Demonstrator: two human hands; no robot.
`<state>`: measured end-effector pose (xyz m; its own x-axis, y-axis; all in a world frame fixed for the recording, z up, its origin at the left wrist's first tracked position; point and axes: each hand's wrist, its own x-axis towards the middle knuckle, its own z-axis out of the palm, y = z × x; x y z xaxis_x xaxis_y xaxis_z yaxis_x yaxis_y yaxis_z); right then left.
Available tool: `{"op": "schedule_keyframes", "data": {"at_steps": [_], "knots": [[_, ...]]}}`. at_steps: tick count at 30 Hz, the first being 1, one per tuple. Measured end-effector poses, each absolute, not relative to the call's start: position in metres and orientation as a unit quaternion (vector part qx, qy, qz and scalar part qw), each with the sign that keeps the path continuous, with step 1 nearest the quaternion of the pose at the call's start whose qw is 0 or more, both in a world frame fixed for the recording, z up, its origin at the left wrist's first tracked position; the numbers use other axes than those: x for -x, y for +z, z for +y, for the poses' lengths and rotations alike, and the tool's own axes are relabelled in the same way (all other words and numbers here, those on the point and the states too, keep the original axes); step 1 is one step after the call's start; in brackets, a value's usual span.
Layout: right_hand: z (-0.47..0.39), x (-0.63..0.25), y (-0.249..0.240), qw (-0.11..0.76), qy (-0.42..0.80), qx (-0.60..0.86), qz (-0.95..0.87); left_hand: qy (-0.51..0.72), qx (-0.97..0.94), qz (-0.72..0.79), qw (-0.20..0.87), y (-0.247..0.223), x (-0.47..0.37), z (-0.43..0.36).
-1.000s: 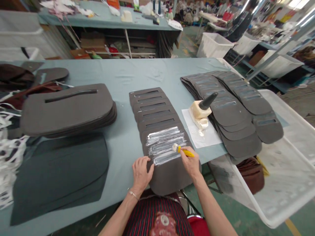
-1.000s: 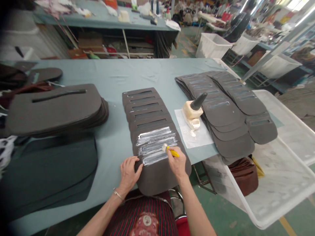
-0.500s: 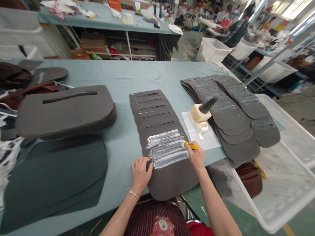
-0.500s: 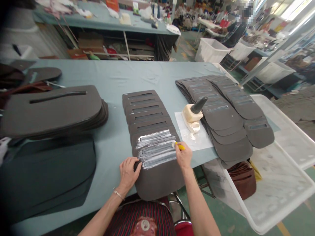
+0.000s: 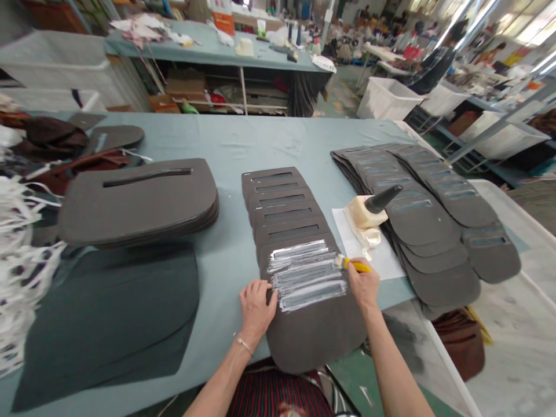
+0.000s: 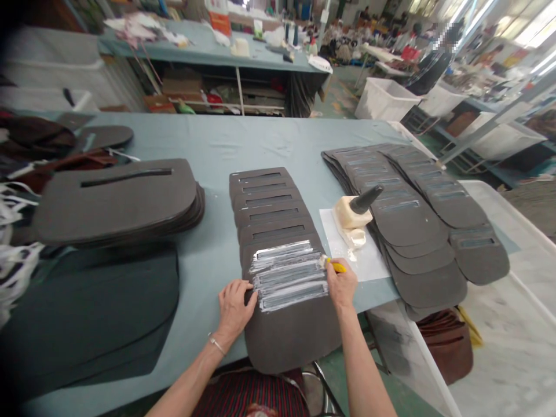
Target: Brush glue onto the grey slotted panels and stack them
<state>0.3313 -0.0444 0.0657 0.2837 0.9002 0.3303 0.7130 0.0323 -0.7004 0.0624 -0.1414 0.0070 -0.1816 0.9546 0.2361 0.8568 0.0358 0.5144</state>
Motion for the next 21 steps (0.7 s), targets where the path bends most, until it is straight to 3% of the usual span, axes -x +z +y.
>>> {"op": "schedule_keyframes", "data": {"at_steps": [3, 7, 16, 21], "knots": [[-0.048, -0.258, 0.068, 0.448, 0.203, 0.583, -0.647, 0.299, -0.616, 0.724, 0.079, 0.012, -0.057, -0.119], [-0.043, -0.171, 0.055, 0.42, 0.264, 0.483, -0.722, 0.294, -0.637, 0.71, 0.062, 0.012, -0.048, -0.091], [0.015, -0.303, 0.056, 0.396, 0.148, 0.67, -0.61, 0.27, -0.646, 0.712, 0.053, 0.006, -0.045, -0.084], [0.014, -0.263, 0.069, 0.414, 0.14, 0.632, -0.639, 0.296, -0.623, 0.719, 0.08, 0.009, -0.04, -0.077]]}}
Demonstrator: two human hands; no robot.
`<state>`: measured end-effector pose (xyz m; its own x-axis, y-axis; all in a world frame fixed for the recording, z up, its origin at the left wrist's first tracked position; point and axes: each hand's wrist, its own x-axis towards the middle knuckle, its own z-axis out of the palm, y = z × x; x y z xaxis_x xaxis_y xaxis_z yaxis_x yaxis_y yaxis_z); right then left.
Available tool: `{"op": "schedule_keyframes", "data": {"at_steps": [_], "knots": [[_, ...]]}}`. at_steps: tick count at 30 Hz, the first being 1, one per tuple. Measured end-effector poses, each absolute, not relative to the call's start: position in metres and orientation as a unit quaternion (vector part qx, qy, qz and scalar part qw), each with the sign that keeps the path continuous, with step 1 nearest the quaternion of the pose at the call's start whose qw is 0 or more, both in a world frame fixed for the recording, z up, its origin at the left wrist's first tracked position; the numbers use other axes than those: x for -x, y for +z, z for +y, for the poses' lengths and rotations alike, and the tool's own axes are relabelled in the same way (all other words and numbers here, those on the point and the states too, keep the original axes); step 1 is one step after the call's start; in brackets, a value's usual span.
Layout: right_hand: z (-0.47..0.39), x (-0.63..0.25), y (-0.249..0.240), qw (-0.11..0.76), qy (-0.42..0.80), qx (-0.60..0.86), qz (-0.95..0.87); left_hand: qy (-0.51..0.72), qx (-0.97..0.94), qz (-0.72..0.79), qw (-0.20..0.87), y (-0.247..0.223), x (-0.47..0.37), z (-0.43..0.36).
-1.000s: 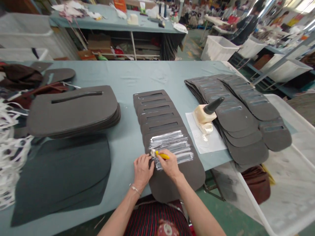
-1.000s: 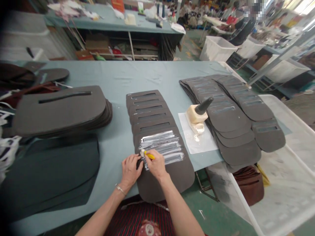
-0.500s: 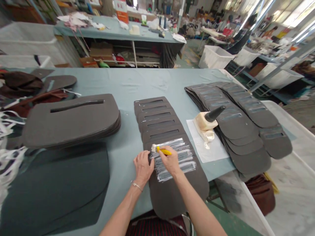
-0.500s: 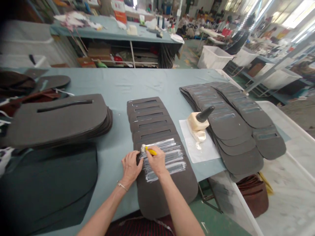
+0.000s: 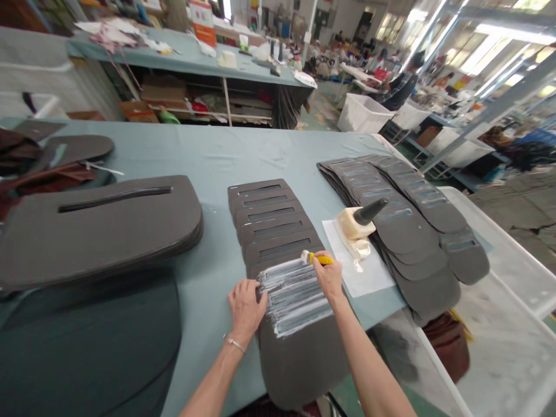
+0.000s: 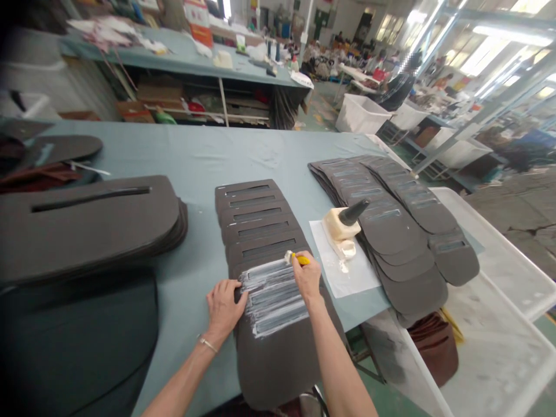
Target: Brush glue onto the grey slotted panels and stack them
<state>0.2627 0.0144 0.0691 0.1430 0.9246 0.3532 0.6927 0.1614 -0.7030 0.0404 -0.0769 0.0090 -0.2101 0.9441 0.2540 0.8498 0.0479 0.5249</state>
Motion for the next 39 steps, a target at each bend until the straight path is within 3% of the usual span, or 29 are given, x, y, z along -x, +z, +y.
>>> {"op": "schedule_keyframes", "data": {"at_steps": [4, 8, 17, 22, 26, 29, 32, 37, 39], "knots": [[0.007, -0.186, 0.072, 0.433, 0.235, 0.582, -0.647, 0.324, -0.619, 0.712, 0.072, 0.011, -0.029, -0.058], [0.011, -0.146, 0.065, 0.394, 0.28, 0.515, -0.708, 0.302, -0.655, 0.691, 0.057, 0.009, -0.02, -0.041], [0.063, -0.272, 0.075, 0.348, 0.142, 0.678, -0.631, 0.295, -0.65, 0.698, 0.064, 0.011, -0.019, -0.039], [0.05, -0.205, 0.084, 0.401, 0.204, 0.576, -0.683, 0.331, -0.611, 0.714, 0.083, 0.015, -0.009, -0.027], [0.04, -0.151, 0.075, 0.382, 0.292, 0.489, -0.727, 0.315, -0.637, 0.699, 0.074, 0.014, 0.0, -0.019], [0.051, -0.155, 0.071, 0.369, 0.296, 0.543, -0.694, 0.294, -0.65, 0.697, 0.072, 0.013, 0.001, -0.018], [0.056, -0.161, 0.074, 0.382, 0.206, 0.621, -0.652, 0.287, -0.648, 0.702, 0.07, 0.013, 0.0, -0.019], [0.045, -0.153, 0.08, 0.34, 0.252, 0.496, -0.758, 0.283, -0.65, 0.703, 0.059, 0.01, 0.0, -0.019], [0.053, -0.173, 0.079, 0.33, 0.271, 0.523, -0.738, 0.282, -0.654, 0.7, 0.055, 0.009, 0.001, -0.018]]}}
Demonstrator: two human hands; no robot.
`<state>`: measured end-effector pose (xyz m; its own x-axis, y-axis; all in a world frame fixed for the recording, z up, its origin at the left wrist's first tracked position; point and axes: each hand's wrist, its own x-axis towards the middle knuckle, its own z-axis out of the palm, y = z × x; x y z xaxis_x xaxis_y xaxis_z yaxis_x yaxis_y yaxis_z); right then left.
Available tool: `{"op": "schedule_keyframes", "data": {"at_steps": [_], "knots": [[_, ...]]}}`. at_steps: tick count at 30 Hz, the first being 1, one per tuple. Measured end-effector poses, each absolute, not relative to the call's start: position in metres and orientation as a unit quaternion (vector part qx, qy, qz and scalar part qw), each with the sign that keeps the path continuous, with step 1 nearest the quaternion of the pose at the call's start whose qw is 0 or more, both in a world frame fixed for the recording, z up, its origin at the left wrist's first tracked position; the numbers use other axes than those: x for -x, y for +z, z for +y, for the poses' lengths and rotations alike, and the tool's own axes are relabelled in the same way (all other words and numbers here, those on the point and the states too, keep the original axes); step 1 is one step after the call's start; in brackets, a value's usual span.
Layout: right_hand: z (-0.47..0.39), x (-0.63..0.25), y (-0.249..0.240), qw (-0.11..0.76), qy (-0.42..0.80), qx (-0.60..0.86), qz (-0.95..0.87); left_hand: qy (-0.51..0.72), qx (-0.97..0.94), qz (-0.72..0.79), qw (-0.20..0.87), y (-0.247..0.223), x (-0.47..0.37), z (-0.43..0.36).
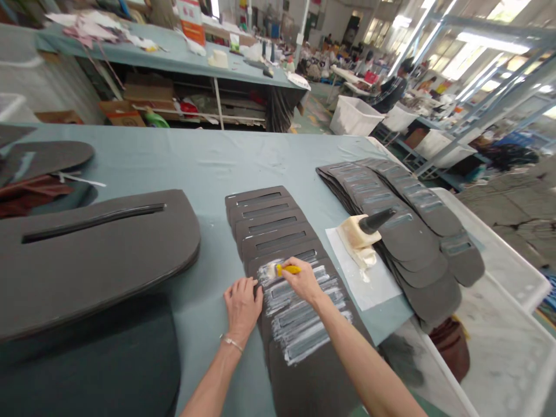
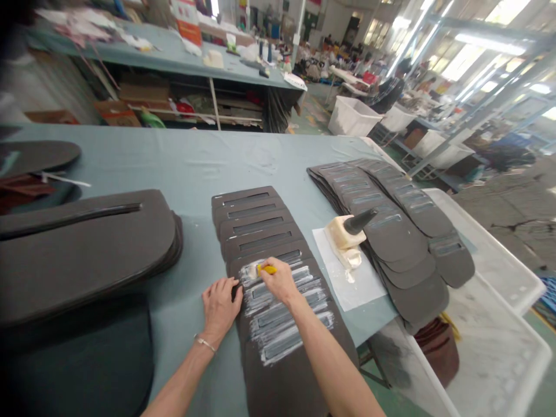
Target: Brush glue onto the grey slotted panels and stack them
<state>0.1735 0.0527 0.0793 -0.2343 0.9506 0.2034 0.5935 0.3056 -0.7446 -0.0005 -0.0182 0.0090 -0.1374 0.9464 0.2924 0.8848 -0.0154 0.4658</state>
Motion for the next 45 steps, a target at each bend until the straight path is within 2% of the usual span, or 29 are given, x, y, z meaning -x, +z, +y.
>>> {"op": "schedule_keyframes", "data": {"at_steps": [5, 7, 11, 15, 20, 22, 24, 28, 33, 37, 41, 45], "knots": [[0.086, -0.254, 0.085, 0.337, 0.143, 0.678, -0.637, 0.283, -0.657, 0.697, 0.048, 0.007, 0.0, -0.016], [0.093, -0.267, 0.087, 0.323, 0.106, 0.667, -0.663, 0.285, -0.657, 0.697, 0.045, 0.007, 0.0, -0.016], [0.096, -0.269, 0.089, 0.286, 0.128, 0.64, -0.702, 0.282, -0.66, 0.695, 0.044, 0.008, 0.001, -0.016], [0.087, -0.244, 0.093, 0.32, 0.078, 0.67, -0.665, 0.279, -0.656, 0.7, 0.046, 0.006, 0.001, -0.016], [0.052, -0.165, 0.085, 0.339, 0.212, 0.493, -0.773, 0.288, -0.654, 0.698, 0.047, 0.004, 0.0, -0.016], [0.051, -0.16, 0.078, 0.332, 0.248, 0.48, -0.774, 0.29, -0.655, 0.696, 0.049, 0.004, 0.001, -0.016], [0.061, -0.183, 0.074, 0.335, 0.242, 0.538, -0.735, 0.292, -0.656, 0.694, 0.053, 0.004, 0.003, -0.016], [0.091, -0.254, 0.08, 0.347, 0.14, 0.679, -0.632, 0.296, -0.654, 0.693, 0.063, 0.004, 0.005, -0.016], [0.087, -0.278, 0.1, 0.36, 0.092, 0.717, -0.589, 0.312, -0.648, 0.69, 0.077, 0.005, 0.006, -0.016], [0.058, -0.316, 0.118, 0.43, 0.039, 0.765, -0.477, 0.35, -0.618, 0.689, 0.145, 0.0, 0.018, -0.011], [0.033, -0.385, 0.13, 0.463, -0.038, 0.806, -0.368, 0.384, -0.555, 0.707, 0.214, -0.007, 0.038, -0.009], [0.036, -0.417, 0.126, 0.444, -0.053, 0.831, -0.332, 0.311, -0.514, 0.749, 0.279, -0.003, 0.047, -0.017]]}}
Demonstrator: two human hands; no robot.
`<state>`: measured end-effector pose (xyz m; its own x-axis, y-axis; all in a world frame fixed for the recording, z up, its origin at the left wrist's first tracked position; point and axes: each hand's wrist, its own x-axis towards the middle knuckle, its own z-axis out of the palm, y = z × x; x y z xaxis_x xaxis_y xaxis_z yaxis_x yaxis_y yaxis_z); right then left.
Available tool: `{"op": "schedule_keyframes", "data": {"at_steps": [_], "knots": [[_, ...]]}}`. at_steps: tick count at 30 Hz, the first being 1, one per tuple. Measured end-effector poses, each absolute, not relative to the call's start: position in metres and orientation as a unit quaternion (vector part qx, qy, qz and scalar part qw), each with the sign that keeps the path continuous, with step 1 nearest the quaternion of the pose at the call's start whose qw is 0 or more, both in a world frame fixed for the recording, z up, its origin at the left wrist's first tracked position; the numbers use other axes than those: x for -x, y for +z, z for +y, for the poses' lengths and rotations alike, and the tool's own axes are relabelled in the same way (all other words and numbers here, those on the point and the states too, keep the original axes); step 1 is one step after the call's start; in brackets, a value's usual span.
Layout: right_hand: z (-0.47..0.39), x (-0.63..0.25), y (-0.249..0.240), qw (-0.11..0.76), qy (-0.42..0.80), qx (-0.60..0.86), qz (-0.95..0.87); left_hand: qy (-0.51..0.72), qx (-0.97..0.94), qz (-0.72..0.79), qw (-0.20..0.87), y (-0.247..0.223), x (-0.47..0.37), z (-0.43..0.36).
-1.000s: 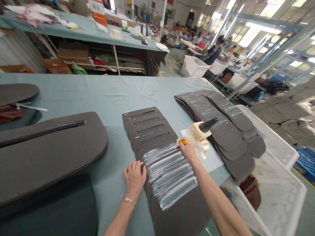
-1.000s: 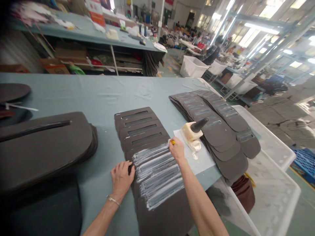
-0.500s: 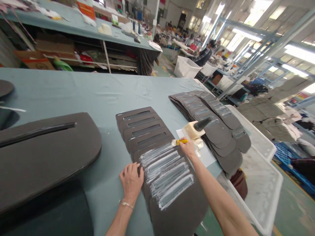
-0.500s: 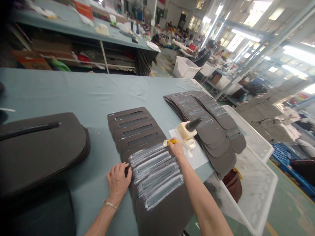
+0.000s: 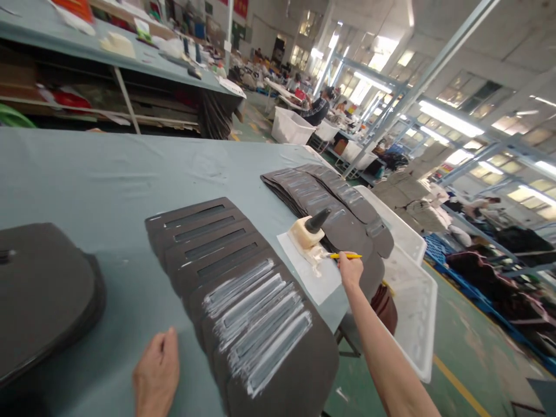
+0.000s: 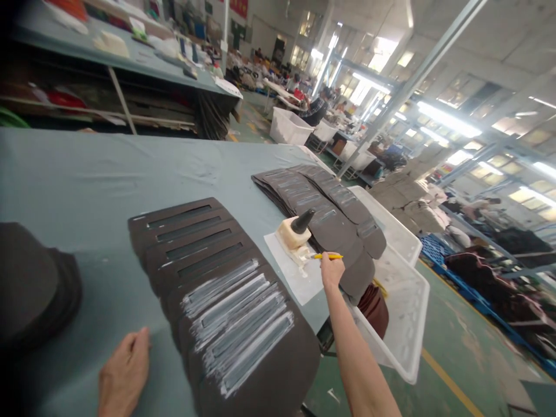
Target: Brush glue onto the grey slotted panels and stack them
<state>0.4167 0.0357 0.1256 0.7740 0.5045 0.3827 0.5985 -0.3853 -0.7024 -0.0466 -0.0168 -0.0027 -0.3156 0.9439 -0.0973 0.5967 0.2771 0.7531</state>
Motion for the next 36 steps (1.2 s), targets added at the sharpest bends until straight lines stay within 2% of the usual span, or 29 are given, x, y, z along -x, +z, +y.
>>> {"op": "schedule_keyframes", "data": {"at_steps": [6, 11, 14, 16, 19, 22, 25, 30, 36], "knots": [[0.054, -0.406, 0.109, 0.411, -0.005, 0.839, -0.357, 0.273, -0.497, 0.762, 0.314, 0.006, 0.043, -0.025], [0.035, -0.415, 0.107, 0.42, -0.005, 0.834, -0.358, 0.385, -0.445, 0.73, 0.346, -0.005, 0.044, -0.02], [0.027, -0.406, 0.112, 0.405, 0.015, 0.83, -0.382, 0.445, -0.456, 0.714, 0.29, -0.01, 0.043, -0.012], [0.03, -0.383, 0.114, 0.404, 0.031, 0.811, -0.421, 0.455, -0.506, 0.696, 0.23, -0.01, 0.039, -0.004], [0.044, -0.324, 0.112, 0.425, 0.117, 0.749, -0.496, 0.429, -0.589, 0.667, 0.156, -0.004, 0.033, 0.01], [0.063, -0.249, 0.105, 0.442, 0.219, 0.666, -0.559, 0.387, -0.637, 0.657, 0.111, 0.003, 0.027, 0.023], [0.078, -0.183, 0.096, 0.434, 0.268, 0.606, -0.61, 0.353, -0.657, 0.661, 0.082, 0.006, 0.028, 0.033], [0.092, -0.118, 0.085, 0.391, 0.267, 0.561, -0.679, 0.331, -0.671, 0.66, 0.073, 0.003, 0.033, 0.037], [0.109, -0.096, 0.081, 0.346, 0.194, 0.558, -0.729, 0.333, -0.658, 0.672, 0.069, 0.0, 0.03, 0.037]]}}
